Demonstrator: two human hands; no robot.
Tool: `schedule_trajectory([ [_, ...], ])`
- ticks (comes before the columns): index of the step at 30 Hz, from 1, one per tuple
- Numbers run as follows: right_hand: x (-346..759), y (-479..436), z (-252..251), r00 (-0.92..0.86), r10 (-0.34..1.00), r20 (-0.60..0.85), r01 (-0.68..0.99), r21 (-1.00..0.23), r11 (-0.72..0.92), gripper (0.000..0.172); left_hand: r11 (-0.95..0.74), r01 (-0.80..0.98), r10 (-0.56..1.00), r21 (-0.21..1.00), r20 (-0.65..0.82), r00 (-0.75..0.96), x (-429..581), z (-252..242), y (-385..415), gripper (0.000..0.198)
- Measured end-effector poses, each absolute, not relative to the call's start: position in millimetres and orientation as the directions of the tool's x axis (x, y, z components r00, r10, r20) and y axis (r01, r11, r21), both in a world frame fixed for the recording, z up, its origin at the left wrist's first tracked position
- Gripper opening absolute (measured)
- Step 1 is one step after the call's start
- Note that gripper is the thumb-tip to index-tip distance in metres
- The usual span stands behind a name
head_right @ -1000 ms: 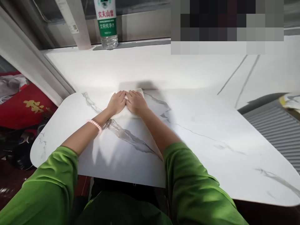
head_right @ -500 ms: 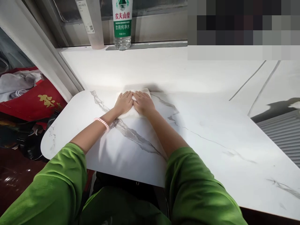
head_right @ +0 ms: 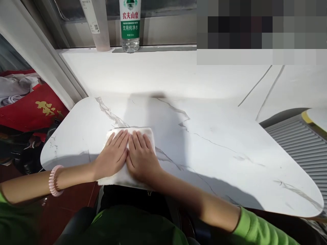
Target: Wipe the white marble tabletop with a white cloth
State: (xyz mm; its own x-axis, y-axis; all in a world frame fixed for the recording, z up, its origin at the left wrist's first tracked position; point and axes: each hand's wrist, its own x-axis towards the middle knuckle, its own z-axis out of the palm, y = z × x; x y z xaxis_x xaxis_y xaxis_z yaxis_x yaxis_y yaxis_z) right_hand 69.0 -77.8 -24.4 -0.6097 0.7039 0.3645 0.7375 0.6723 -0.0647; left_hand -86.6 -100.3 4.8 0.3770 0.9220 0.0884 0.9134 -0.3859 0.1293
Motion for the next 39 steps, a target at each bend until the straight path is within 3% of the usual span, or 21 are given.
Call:
schedule_trajectory([
  [7, 33.3, 33.8, -21.1, -0.614, 0.727, 0.306, 0.74, -0.098, 0.666, 0.056, -0.152, 0.973, 0.988, 0.175, 0.055, 0.144, -102.0, 4.1, 6.0, 0.056],
  [13, -0.8, 115.0, -14.9, -0.496, 0.833, 0.244, 0.828, -0.155, 0.539, 0.058, -0.198, 0.965, 0.98, 0.17, 0.063, 0.19, -126.7, 8.0, 100.3, 0.057],
  [18, -2.9, 126.6, -16.0, -0.478, 0.842, 0.249, 0.84, -0.15, 0.521, 0.058, -0.206, 0.962, 0.978, 0.181, 0.073, 0.196, -131.0, 8.0, 115.4, 0.056],
  [25, 3.9, 90.1, -16.0, -0.496, 0.83, 0.254, 0.826, -0.157, 0.541, 0.059, -0.22, 0.967, 0.976, 0.129, 0.042, 0.216, -128.0, 7.1, 77.5, 0.056],
  [32, 11.1, -29.5, -20.9, -0.563, 0.739, 0.37, 0.753, -0.14, 0.643, 0.059, -0.334, 0.935, 0.941, 0.12, 0.105, 0.323, -137.4, 1.7, -46.7, 0.055],
  [39, 5.1, -97.2, -14.5, -0.695, 0.623, 0.359, 0.614, -0.153, 0.774, 0.063, -0.25, 0.963, 0.96, 0.1, 0.153, 0.233, -144.3, 3.8, -136.2, 0.056],
])
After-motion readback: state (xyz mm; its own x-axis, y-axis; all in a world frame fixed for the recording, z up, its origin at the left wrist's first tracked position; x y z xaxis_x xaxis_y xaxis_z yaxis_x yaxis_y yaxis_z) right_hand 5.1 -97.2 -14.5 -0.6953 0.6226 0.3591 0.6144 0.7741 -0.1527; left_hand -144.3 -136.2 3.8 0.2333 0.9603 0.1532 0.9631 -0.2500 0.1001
